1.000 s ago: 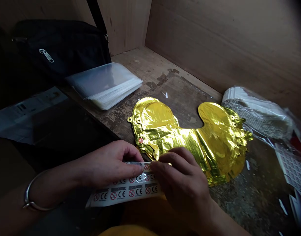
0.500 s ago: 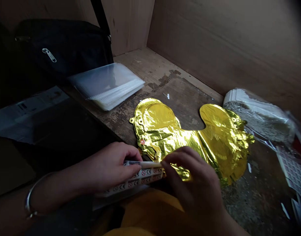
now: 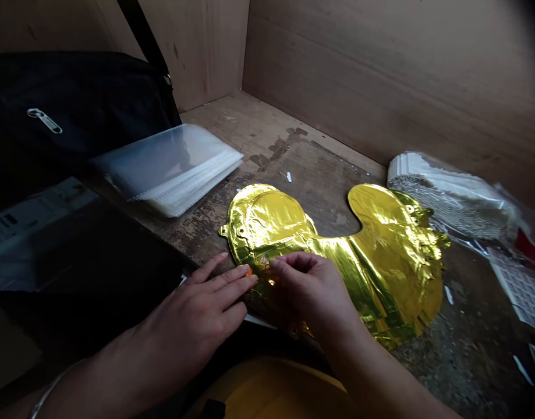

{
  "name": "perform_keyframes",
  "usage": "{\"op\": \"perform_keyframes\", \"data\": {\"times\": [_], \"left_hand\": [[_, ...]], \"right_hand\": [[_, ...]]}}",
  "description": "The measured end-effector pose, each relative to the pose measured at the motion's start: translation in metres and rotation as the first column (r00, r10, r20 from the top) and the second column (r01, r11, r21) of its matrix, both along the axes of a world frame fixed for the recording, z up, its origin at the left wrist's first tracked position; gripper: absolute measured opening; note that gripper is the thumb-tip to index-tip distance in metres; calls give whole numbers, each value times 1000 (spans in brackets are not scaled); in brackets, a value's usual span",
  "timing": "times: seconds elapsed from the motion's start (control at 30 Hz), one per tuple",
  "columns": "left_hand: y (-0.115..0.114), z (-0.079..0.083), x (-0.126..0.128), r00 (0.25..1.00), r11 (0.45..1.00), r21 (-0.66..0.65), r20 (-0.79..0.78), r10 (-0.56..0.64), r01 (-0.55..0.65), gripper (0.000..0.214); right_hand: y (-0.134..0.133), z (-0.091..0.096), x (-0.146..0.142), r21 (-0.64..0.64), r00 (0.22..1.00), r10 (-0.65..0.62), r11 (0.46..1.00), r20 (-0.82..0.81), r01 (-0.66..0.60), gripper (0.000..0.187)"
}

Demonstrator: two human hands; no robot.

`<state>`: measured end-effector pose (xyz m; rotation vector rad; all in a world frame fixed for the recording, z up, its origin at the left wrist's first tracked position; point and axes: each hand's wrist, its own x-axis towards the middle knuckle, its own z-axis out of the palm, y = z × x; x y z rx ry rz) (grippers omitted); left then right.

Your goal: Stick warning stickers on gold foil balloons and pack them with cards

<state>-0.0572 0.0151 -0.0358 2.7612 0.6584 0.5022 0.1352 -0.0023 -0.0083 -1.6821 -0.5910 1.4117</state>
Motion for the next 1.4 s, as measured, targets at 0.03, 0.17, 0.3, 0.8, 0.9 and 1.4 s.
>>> {"op": "perform_keyframes", "data": {"times": [0.03,0.17,0.3,0.8,0.9,1.4], "left_hand": [[0,0,0,1000,1000,8,8,-6,6,17],[3,-1,1,999,999,36,36,-13,11,18],[5,-5,3,998,999,46,56,-5,3,18],[4,-10,6,997,999,49,80,7,-11,16],[5,-9,6,997,999,51,77,10,-14,17],[6,-14,5,994,996,83,105,-20,11,17]], "right_hand": [[1,-1,0,-17,1000,-10,1000,-11,10,30],[3,-1,0,-39,999,-29,999,-29,28,31],[6,1,0,-72,999,-33,997,-35,31,29],[9,-1,-7,-65,999,-10,998,32,12,26],[10,-2,-7,-62,1000,-11,998,23,13,24],[13,-3,-13,-131,919,156,985,363,-115,20]]}}
